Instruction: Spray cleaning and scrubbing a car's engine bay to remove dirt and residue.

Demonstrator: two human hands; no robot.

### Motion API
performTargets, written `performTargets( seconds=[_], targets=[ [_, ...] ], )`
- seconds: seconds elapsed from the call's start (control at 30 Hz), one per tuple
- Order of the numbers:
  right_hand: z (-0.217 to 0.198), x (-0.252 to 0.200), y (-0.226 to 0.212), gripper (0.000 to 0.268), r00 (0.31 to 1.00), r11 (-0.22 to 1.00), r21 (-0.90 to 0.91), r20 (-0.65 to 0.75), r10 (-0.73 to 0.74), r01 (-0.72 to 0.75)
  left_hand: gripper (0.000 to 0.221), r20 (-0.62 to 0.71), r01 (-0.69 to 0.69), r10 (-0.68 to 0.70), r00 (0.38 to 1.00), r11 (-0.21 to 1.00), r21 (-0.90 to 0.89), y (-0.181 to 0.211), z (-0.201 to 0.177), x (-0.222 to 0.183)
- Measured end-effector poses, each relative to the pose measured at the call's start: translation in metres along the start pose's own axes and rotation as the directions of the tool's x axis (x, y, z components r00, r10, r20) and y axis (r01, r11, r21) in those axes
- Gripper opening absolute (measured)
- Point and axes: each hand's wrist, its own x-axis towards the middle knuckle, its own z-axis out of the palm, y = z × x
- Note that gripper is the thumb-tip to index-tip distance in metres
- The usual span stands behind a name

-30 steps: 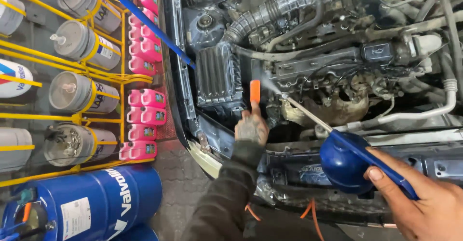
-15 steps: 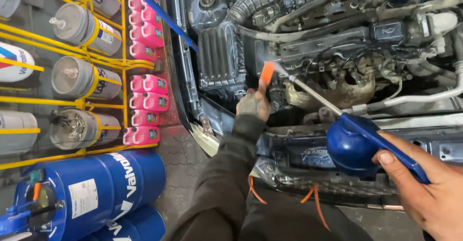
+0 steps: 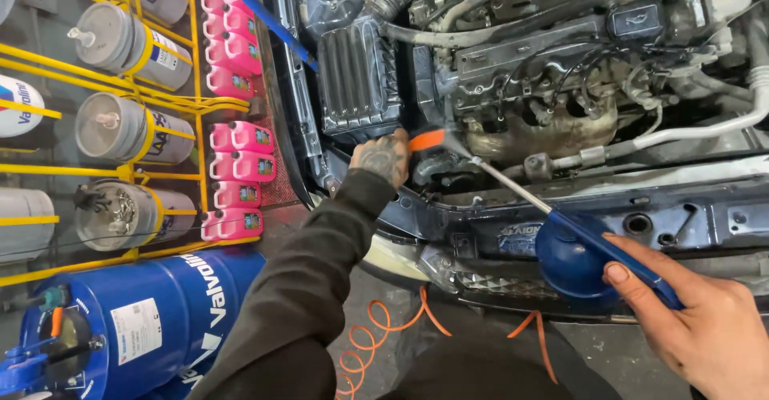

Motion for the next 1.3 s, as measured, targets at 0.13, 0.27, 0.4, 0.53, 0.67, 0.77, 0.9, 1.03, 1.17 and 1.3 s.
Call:
performTargets(
  seconds=[0.13, 0.27, 0.4, 0.53, 0.67, 0.77, 0.9, 1.03, 1.17, 1.3],
  targets=[
    [0.003, -0.007, -0.001, 0.037, 0.997, 0.997, 0.080, 0.072, -0.003, -0.003, 0.022, -0.028, -0.001, 0.004, 1.000, 0.995, 0.104, -0.009, 0.044, 0.030],
    [0.002, -0.009, -0.005, 0.035, 0.998, 0.992, 0.123, 0.033, -0.047, 0.042, 0.023, 0.104, 0.029, -0.042, 0.994, 0.992, 0.123, -0.009, 0.057, 0.029],
    [0.004, -0.012, 0.000, 0.037, 0.994, 0.989, 0.107, -0.032, -0.104, 0.106, 0.015, 0.024, -0.016, 0.012, 1.000, 0.989, 0.144, 0.007, 0.012, 0.029],
    [0.004, -0.014, -0.002, 0.036, 0.999, 0.989, 0.139, -0.015, -0.045, 0.047, 0.019, 0.110, 0.043, -0.055, 0.992, 0.994, 0.105, 0.005, 0.058, 0.046],
    [0.001, -0.016, -0.011, 0.037, 0.990, 0.973, 0.192, 0.086, 0.111, -0.125, 0.015, 0.067, -0.006, -0.001, 0.998, 0.995, 0.096, 0.009, 0.041, 0.030],
    [0.003, -0.015, -0.006, 0.037, 0.993, 0.990, 0.084, -0.043, -0.113, 0.117, 0.025, -0.024, 0.075, -0.073, 0.997, 0.995, 0.062, -0.005, 0.035, 0.026],
    [0.004, -0.009, -0.004, 0.038, 0.989, 0.989, 0.067, -0.076, -0.124, 0.129, 0.020, 0.074, 0.077, -0.080, 0.994, 0.996, 0.049, 0.005, 0.046, 0.036],
    [0.004, -0.010, -0.004, 0.038, 0.995, 0.994, 0.070, -0.067, -0.075, 0.079, 0.024, -0.087, 0.088, -0.086, 0.993, 0.996, 0.027, 0.001, 0.038, 0.016],
    [0.001, -0.009, -0.006, 0.039, 0.984, 0.985, 0.098, -0.126, -0.130, 0.143, 0.033, 0.099, 0.208, -0.209, 0.973, 0.978, 0.021, 0.016, 0.016, 0.028],
    [-0.003, -0.019, -0.010, 0.040, 0.978, 0.987, 0.160, -0.211, 0.002, 0.032, 0.026, -0.134, 0.267, -0.285, 0.949, 0.954, -0.140, 0.051, -0.029, 0.027]
  ],
)
